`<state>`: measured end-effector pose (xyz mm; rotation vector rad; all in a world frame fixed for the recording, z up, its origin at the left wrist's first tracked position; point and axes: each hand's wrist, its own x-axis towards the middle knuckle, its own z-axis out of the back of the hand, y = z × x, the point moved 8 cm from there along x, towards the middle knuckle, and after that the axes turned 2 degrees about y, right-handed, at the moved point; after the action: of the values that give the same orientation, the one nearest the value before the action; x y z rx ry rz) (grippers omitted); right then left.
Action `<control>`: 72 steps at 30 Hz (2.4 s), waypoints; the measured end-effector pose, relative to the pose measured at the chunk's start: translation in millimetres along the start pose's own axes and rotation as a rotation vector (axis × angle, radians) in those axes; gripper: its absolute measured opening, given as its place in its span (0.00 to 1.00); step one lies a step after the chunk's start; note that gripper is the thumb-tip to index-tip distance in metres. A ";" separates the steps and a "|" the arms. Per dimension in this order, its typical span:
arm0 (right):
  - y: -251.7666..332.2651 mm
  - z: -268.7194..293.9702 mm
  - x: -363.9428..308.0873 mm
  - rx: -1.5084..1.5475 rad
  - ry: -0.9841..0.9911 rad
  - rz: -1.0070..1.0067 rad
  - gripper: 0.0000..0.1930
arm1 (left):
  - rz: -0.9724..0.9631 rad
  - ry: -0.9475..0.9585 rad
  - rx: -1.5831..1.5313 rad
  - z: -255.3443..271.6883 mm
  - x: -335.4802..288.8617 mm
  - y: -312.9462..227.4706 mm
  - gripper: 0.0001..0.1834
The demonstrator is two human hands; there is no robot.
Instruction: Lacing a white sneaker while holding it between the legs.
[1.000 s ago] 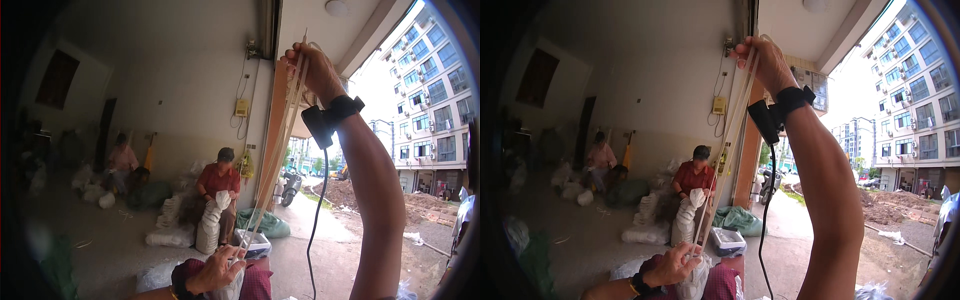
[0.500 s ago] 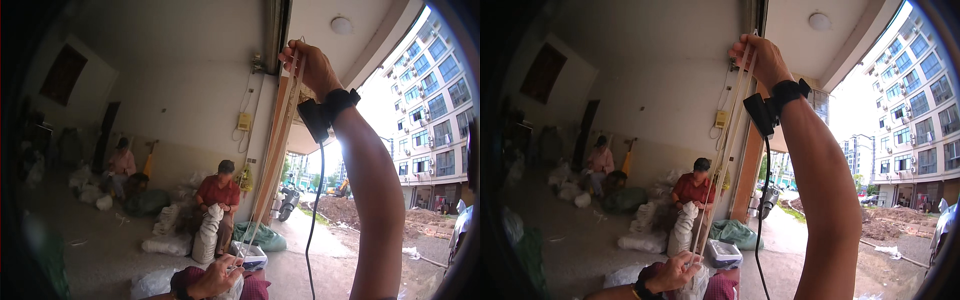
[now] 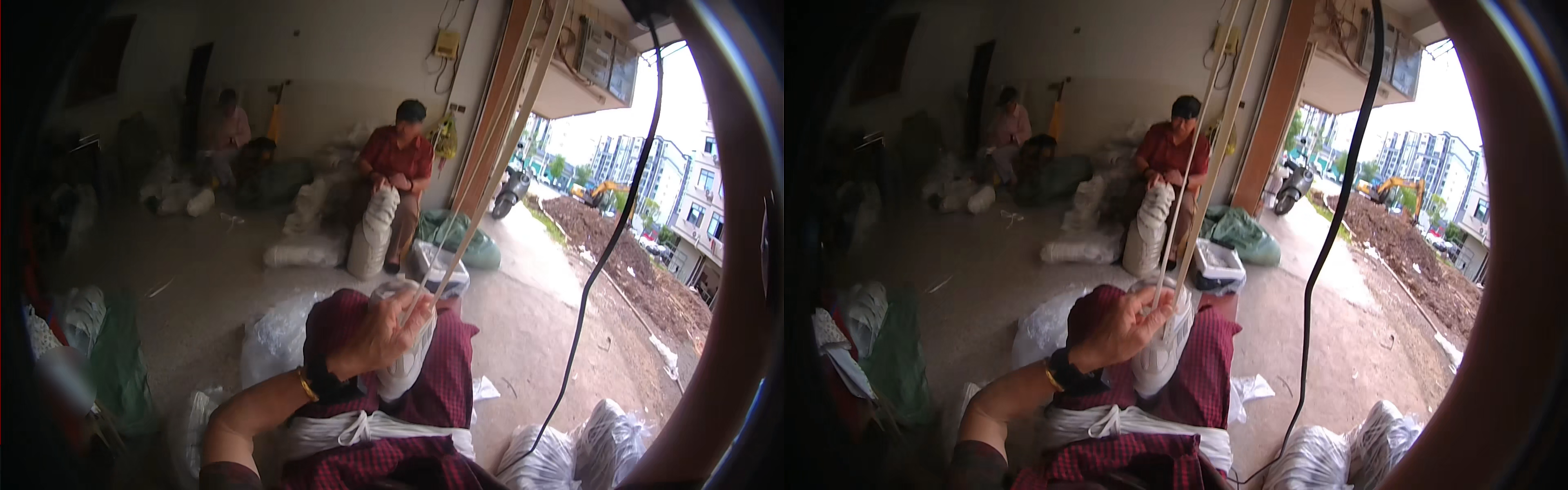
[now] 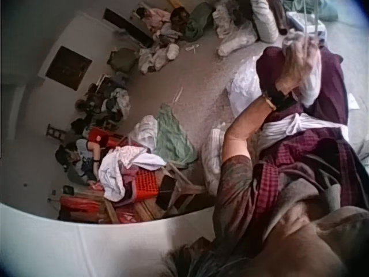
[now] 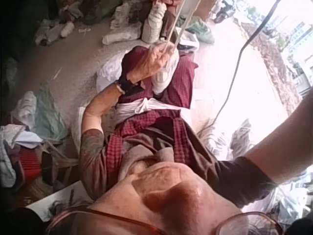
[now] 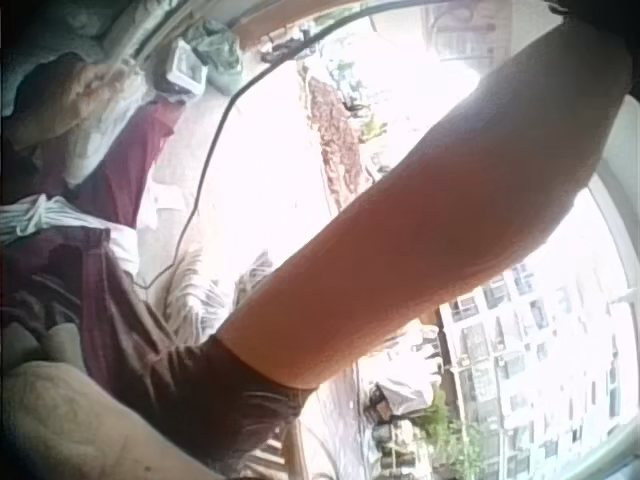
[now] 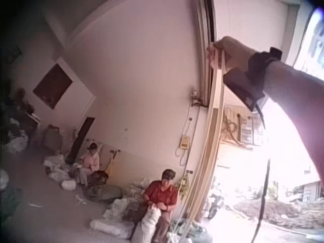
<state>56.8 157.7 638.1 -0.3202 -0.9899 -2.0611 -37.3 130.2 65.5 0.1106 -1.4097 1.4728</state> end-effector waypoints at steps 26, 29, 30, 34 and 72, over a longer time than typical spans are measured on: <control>-215.8 63.4 -356.9 -0.547 -0.481 -0.531 0.20 | 0.525 0.059 -0.641 60.5 -32.9 114.5 0.14; -218.0 79.2 -356.6 -0.665 -0.491 -0.551 0.21 | 0.595 -0.301 -0.940 105.9 -72.3 157.7 0.12; -220.6 84.4 -355.5 -0.701 -0.490 -0.556 0.22 | 0.602 -0.369 -0.969 125.3 -86.5 170.2 0.13; -245.0 110.1 -350.9 -0.828 -0.485 -0.562 0.24 | 0.653 -0.674 -0.937 205.7 -144.4 208.0 0.13; -479.4 -288.3 -341.5 -0.459 -0.151 -0.478 0.21 | 0.223 0.068 0.423 24.5 18.0 127.7 0.29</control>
<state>-57.0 310.2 10.9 -0.5198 -0.7119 -2.7372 -148.1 152.4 -1.3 0.1697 -1.0638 1.9286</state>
